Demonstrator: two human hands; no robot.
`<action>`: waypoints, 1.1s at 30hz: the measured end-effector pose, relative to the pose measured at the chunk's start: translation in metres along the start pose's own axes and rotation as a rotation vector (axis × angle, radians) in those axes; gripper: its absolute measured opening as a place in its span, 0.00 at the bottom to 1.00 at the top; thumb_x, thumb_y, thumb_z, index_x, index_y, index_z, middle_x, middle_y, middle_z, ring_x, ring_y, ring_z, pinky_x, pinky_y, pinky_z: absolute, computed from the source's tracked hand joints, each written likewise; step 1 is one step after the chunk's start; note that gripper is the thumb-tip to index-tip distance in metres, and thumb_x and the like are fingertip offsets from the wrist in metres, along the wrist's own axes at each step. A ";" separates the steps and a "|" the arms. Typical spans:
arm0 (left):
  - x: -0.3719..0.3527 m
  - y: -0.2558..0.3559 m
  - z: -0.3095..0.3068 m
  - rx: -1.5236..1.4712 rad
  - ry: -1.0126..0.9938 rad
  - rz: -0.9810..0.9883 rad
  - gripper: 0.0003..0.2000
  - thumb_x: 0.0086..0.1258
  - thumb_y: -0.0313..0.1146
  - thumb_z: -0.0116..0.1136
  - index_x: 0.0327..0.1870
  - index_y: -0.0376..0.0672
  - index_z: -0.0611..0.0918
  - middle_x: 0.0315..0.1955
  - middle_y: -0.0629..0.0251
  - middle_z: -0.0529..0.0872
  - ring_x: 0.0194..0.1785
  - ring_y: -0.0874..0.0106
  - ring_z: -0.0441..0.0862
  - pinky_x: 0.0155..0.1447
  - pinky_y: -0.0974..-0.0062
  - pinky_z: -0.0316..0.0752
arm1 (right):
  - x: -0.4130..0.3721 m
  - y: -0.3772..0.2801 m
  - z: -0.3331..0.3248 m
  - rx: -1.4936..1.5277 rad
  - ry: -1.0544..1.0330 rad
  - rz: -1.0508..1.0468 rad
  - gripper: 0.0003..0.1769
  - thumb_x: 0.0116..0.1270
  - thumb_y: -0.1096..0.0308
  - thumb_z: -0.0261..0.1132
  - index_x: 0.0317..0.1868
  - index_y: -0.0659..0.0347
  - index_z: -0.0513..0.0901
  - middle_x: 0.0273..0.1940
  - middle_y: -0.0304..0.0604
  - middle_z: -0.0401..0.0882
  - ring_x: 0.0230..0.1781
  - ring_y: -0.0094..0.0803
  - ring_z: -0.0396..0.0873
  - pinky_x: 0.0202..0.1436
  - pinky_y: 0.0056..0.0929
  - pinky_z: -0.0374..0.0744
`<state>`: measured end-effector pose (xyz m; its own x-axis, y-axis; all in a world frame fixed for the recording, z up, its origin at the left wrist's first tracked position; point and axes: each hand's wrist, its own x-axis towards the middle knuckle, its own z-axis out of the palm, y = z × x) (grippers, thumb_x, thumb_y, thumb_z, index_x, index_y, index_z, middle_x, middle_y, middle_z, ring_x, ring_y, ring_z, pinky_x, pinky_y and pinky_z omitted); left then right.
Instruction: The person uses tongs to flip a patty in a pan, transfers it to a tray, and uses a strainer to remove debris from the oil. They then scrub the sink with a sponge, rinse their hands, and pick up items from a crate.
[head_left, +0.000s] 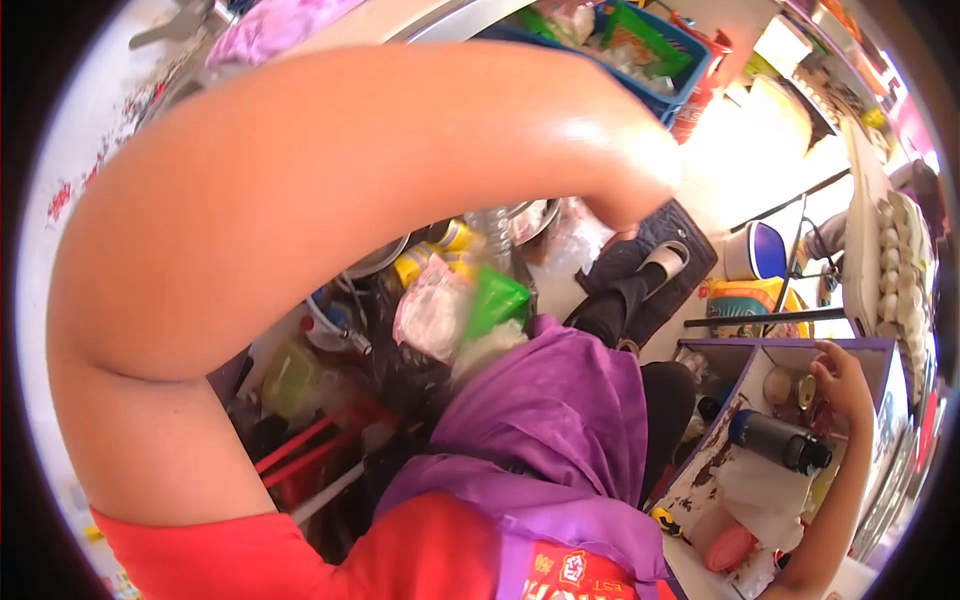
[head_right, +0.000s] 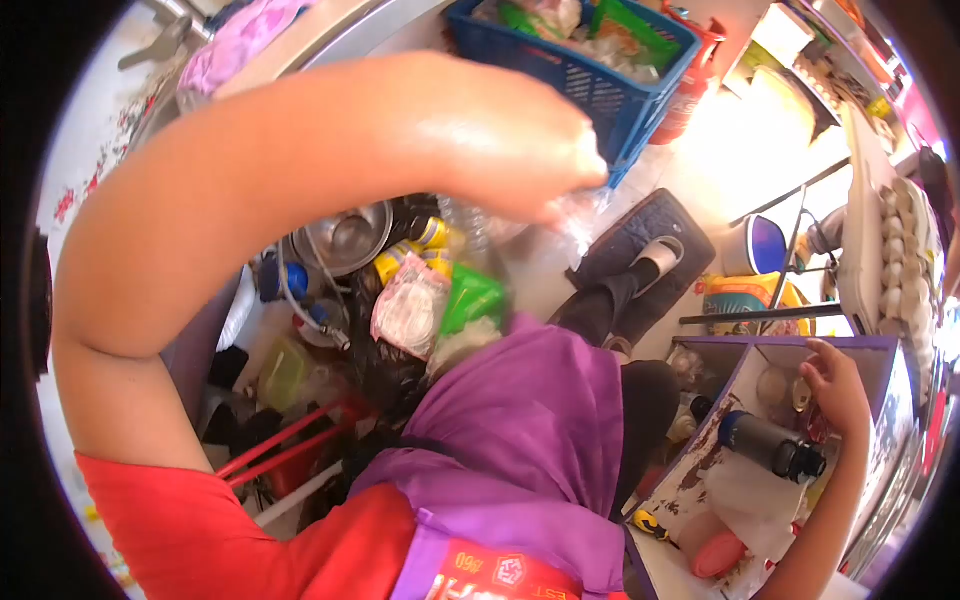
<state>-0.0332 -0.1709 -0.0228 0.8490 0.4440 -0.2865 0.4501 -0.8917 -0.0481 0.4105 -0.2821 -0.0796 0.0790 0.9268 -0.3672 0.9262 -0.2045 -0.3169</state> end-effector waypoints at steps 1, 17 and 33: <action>-0.002 -0.002 0.003 0.002 0.009 0.001 0.13 0.58 0.38 0.60 0.37 0.37 0.83 0.33 0.52 0.85 0.40 0.56 0.83 0.44 0.62 0.78 | 0.000 -0.004 0.002 -0.023 0.001 0.010 0.21 0.60 0.74 0.64 0.55 0.65 0.75 0.37 0.48 0.82 0.38 0.33 0.80 0.46 0.30 0.76; 0.028 -0.012 0.019 0.270 -0.048 -0.006 0.09 0.57 0.33 0.58 0.33 0.38 0.86 0.31 0.56 0.86 0.37 0.59 0.84 0.42 0.63 0.79 | 0.005 0.005 0.006 -0.052 -0.011 -0.014 0.20 0.61 0.74 0.62 0.55 0.67 0.75 0.37 0.50 0.82 0.37 0.35 0.80 0.46 0.31 0.76; -0.024 0.091 0.258 -0.697 0.361 -0.650 0.19 0.60 0.35 0.59 0.52 0.39 0.75 0.47 0.50 0.77 0.49 0.54 0.77 0.50 0.60 0.74 | 0.039 -0.075 0.079 -0.415 -0.208 -0.426 0.19 0.60 0.66 0.62 0.51 0.61 0.78 0.46 0.53 0.78 0.48 0.49 0.77 0.53 0.41 0.75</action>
<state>-0.0843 -0.2859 -0.2670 0.3638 0.9269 -0.0924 0.8171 -0.2699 0.5094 0.3153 -0.2561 -0.1396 -0.3630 0.8105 -0.4597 0.9298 0.3471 -0.1222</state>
